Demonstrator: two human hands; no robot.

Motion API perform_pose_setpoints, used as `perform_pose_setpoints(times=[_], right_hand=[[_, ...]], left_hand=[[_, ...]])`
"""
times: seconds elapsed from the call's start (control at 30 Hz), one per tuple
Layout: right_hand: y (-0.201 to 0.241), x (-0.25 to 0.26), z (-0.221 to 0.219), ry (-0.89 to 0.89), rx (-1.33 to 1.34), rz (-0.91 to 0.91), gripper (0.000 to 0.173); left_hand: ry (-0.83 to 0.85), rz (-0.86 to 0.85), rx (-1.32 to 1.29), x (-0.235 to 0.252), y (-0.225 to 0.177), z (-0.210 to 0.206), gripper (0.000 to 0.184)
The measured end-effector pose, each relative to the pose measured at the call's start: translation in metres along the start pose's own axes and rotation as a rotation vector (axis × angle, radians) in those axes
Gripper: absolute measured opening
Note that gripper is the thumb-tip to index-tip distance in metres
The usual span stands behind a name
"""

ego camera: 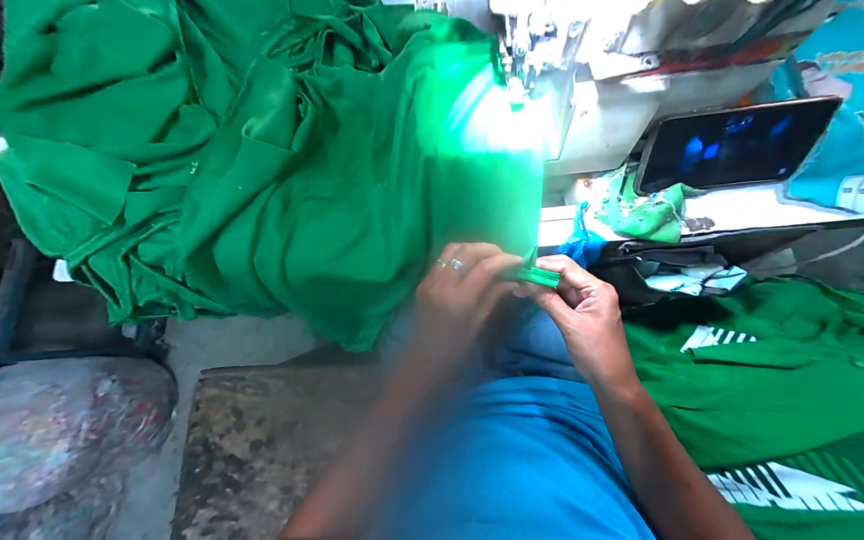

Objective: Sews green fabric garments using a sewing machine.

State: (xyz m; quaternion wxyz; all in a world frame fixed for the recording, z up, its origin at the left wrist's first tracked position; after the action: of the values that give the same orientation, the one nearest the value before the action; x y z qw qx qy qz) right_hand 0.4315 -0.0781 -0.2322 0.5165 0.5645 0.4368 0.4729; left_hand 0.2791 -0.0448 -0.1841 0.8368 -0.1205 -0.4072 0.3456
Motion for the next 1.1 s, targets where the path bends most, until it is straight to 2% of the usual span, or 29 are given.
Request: perform_pose_setpoints(times=[0.27,0.67,0.73,0.8,0.87,0.9,0.93,0.97,1.0,1.07,1.1], right_hand=[[0.002,-0.006,0.004,-0.032,0.137,-0.072,0.033],[0.005,-0.006,0.007,-0.011,0.098,-0.052,0.032],[0.004,-0.004,0.009,-0.033,0.083,-0.018,0.024],[0.002,-0.003,0.006,-0.016,0.138,-0.025,0.019],[0.004,-0.005,-0.002,0.042,0.390,-0.106,0.014],[0.008,-0.006,-0.007,0.083,0.569,-0.153,0.013],[0.012,-0.007,-0.013,0.120,0.735,-0.190,0.013],[0.014,-0.007,-0.017,0.132,0.843,-0.206,0.013],[0.012,-0.006,-0.019,0.108,0.867,-0.196,0.015],[0.010,-0.009,-0.015,0.027,0.620,-0.071,0.027],[0.011,-0.012,-0.011,-0.012,0.440,0.018,0.031]], left_hand=[[-0.066,-0.119,-0.039,-0.003,-0.013,0.004,0.007],[0.020,-0.126,0.005,-0.005,-0.017,0.003,0.013],[0.044,-0.027,-0.094,-0.009,-0.010,0.002,0.012],[0.163,0.256,-0.314,-0.030,0.005,-0.012,0.015],[0.323,0.669,-0.840,-0.061,0.015,-0.041,0.038],[0.325,0.828,-1.184,-0.072,0.015,-0.052,0.056],[0.217,0.973,-1.492,-0.077,0.015,-0.057,0.075],[0.004,1.091,-1.690,-0.076,0.021,-0.055,0.085],[-0.248,1.145,-1.807,-0.076,0.030,-0.047,0.082],[-0.670,1.190,-1.777,-0.078,0.034,-0.021,0.050],[-0.793,1.171,-1.647,-0.083,0.029,-0.002,0.036]])
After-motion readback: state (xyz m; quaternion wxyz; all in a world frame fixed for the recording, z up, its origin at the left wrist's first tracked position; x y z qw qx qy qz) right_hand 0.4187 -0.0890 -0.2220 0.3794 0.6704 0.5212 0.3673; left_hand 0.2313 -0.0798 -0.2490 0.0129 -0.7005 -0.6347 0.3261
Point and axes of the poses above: each hand's wrist, its own x-axis towards the middle knuckle, its own z-axis out of the back of the hand, y = z × x, the point moved 7 cm from there along x, towards the middle knuckle
